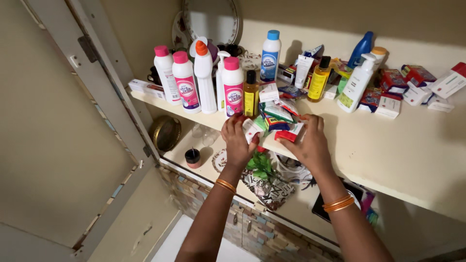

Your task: The person opens a mirrored cupboard and rearranges items on the shelves. They pick up and place back various bottles, boxes, and sachets, including laundry detergent and personal care products, to tidy the space.

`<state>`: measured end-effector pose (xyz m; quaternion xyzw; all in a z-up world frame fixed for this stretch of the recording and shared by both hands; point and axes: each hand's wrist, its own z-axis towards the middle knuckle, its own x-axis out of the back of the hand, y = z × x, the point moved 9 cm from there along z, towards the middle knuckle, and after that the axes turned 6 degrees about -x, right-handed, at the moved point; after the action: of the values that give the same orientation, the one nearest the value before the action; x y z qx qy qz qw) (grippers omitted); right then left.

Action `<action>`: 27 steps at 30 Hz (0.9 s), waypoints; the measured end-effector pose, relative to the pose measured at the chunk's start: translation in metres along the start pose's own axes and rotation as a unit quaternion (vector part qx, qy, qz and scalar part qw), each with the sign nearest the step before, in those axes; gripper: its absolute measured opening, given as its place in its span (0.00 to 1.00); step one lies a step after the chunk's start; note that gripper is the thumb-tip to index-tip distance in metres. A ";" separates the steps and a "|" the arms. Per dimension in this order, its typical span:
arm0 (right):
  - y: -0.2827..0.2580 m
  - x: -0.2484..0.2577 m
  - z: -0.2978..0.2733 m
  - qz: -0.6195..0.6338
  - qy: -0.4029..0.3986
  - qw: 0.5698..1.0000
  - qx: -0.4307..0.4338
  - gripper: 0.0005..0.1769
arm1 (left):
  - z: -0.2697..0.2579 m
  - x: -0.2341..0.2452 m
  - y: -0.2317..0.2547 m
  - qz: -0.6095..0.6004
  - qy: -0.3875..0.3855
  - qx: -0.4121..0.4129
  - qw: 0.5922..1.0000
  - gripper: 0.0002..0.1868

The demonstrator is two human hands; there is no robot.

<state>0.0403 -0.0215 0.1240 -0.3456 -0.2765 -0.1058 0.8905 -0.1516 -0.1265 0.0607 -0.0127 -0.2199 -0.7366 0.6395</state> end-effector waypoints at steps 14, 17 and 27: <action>-0.004 -0.005 -0.001 -0.068 0.007 0.998 0.001 0.51 | 0.013 -0.004 -0.011 0.069 -0.039 0.034 0.996 0.44; -0.004 -0.006 -0.001 -0.070 0.002 0.998 0.001 0.51 | 0.014 -0.005 -0.011 0.084 -0.053 0.028 0.995 0.45; 0.016 -0.016 0.000 -0.064 -0.006 0.998 0.000 0.53 | 0.006 -0.020 -0.023 0.107 -0.100 0.058 0.988 0.46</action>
<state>0.0328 -0.0096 0.1057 -0.3279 -0.3030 -0.1605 0.8803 -0.1715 -0.1041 0.0530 -0.0722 -0.3226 -0.6449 0.6891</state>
